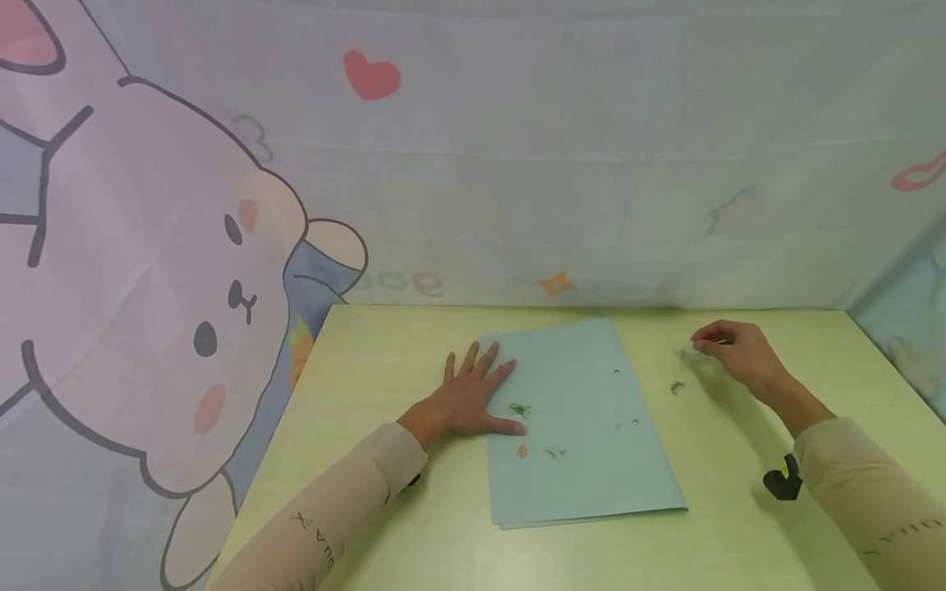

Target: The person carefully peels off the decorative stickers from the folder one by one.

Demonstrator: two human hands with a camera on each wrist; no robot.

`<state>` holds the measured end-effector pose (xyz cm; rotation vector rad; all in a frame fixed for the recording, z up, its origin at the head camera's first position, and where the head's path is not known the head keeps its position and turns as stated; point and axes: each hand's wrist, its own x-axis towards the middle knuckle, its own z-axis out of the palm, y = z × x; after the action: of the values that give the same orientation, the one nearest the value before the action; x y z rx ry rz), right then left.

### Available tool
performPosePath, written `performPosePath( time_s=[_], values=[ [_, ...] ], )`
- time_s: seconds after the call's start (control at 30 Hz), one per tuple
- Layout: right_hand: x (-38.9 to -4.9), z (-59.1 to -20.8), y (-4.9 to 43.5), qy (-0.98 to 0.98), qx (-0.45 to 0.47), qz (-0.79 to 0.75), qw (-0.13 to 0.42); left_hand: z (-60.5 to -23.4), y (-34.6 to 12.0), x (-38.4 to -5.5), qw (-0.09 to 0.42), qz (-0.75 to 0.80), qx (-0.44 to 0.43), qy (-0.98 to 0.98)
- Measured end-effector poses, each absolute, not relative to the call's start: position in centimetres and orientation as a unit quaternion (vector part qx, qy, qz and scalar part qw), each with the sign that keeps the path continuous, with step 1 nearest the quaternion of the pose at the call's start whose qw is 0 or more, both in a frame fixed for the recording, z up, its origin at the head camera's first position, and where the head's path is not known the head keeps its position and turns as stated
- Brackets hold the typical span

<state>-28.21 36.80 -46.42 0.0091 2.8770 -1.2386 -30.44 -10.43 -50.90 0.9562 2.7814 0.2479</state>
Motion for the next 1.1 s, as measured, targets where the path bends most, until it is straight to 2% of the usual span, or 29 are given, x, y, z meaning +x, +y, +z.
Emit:
performPosePath(
  time_s=[0.2,0.4,1.1],
  values=[
    [-27.8,-47.5,38.4,0.923,0.010,-0.385,-0.001,-51.0,-10.5,-30.4,0.094,0.083,0.324,0.938],
    [-27.6,-48.3,39.3,0.923,0.013,-0.383,0.021,-51.3,-10.4,-30.5,0.097,0.079,0.322,0.938],
    [-27.6,-49.0,39.4,0.940,-0.007,-0.340,0.037,-51.2,-10.5,-30.6,0.097,0.078,0.320,0.939]
  ],
)
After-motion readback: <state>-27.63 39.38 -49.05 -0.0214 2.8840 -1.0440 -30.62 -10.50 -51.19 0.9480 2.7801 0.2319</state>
